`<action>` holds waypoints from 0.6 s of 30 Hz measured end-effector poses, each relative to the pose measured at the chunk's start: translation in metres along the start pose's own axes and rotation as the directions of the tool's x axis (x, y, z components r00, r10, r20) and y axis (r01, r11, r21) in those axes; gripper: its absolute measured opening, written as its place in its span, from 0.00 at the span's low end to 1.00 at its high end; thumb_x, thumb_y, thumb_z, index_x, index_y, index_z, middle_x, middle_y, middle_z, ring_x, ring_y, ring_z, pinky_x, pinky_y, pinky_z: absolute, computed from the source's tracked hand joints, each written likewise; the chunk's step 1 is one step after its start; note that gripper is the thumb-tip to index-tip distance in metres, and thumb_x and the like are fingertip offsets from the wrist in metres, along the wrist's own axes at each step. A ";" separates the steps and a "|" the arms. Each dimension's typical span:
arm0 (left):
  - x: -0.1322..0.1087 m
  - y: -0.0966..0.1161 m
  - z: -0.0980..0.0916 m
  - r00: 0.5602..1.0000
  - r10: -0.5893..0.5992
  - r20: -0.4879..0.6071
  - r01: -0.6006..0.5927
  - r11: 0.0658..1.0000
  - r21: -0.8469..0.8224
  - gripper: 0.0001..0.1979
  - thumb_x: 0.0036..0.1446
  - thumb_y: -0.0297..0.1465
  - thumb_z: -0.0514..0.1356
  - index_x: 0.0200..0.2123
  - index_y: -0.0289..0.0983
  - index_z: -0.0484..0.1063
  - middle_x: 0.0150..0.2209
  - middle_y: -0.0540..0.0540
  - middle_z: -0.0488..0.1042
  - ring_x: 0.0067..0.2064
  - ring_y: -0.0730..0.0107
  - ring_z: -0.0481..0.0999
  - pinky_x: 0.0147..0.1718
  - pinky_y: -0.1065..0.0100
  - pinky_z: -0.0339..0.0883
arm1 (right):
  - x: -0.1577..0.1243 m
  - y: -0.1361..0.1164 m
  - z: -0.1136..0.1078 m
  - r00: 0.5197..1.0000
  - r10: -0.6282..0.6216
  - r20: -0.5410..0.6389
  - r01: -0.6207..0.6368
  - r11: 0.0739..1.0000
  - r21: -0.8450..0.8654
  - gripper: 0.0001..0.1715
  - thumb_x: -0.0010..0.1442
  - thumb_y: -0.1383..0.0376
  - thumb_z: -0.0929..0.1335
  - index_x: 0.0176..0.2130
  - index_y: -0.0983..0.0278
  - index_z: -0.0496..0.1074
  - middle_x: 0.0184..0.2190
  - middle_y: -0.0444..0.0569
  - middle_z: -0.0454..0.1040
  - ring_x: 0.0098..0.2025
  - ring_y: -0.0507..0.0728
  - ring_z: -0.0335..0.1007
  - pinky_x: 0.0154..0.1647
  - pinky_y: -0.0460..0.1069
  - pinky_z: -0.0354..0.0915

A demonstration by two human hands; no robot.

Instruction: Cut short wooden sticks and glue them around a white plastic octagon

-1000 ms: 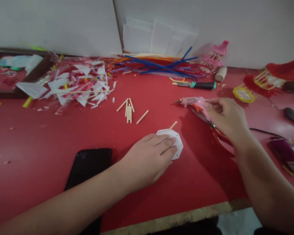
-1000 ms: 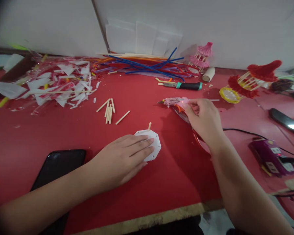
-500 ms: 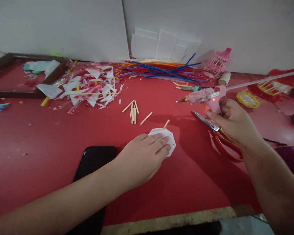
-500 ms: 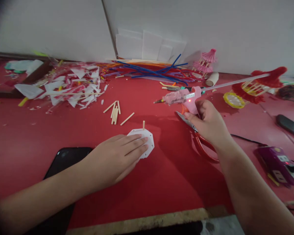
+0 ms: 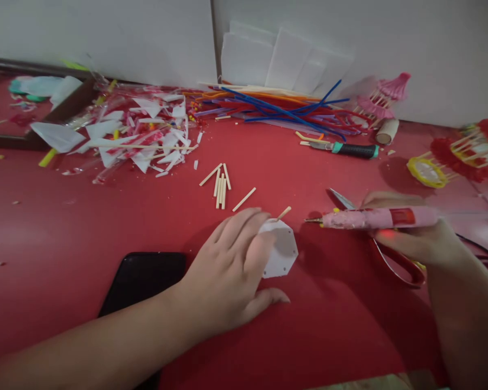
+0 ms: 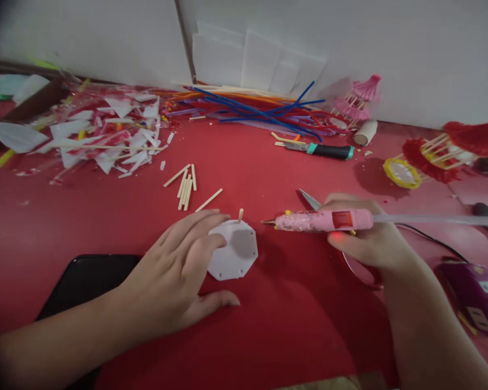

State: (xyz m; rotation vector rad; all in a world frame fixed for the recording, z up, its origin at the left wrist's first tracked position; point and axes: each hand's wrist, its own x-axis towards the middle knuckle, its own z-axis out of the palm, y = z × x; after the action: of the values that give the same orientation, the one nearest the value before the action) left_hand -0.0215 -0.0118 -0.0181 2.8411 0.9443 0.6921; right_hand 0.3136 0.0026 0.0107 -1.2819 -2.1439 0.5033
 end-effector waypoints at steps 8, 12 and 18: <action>-0.004 -0.004 0.007 0.996 -0.093 0.019 0.094 0.988 -0.120 0.32 0.56 0.43 0.67 0.54 0.32 0.57 0.57 0.26 0.70 0.62 0.35 0.66 0.57 0.38 0.67 | 0.002 -0.012 0.012 0.993 -0.068 0.097 0.061 0.995 0.077 0.08 0.54 0.68 0.68 0.35 0.57 0.74 0.31 0.46 0.78 0.29 0.57 0.74 0.28 0.52 0.69; -0.003 -0.004 0.008 0.992 -0.122 -0.018 0.117 0.975 -0.188 0.34 0.54 0.42 0.69 0.53 0.34 0.55 0.56 0.27 0.70 0.60 0.38 0.69 0.55 0.39 0.69 | 0.002 -0.013 0.017 0.992 -0.092 0.092 0.088 0.995 0.053 0.07 0.53 0.69 0.68 0.35 0.58 0.73 0.30 0.47 0.76 0.29 0.57 0.72 0.28 0.52 0.68; -0.001 -0.005 0.009 0.993 -0.108 -0.055 0.090 0.960 -0.264 0.31 0.53 0.37 0.69 0.52 0.35 0.55 0.55 0.25 0.69 0.58 0.40 0.72 0.54 0.40 0.70 | 0.002 -0.015 0.018 0.992 -0.043 0.118 0.037 0.998 0.050 0.06 0.53 0.69 0.67 0.34 0.60 0.71 0.30 0.47 0.75 0.29 0.56 0.70 0.29 0.51 0.66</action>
State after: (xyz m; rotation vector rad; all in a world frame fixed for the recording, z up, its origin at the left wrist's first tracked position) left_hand -0.0214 -0.0078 -0.0276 2.5376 0.9209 0.8399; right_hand 0.2915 -0.0029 0.0065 -1.2075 -2.2369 0.6249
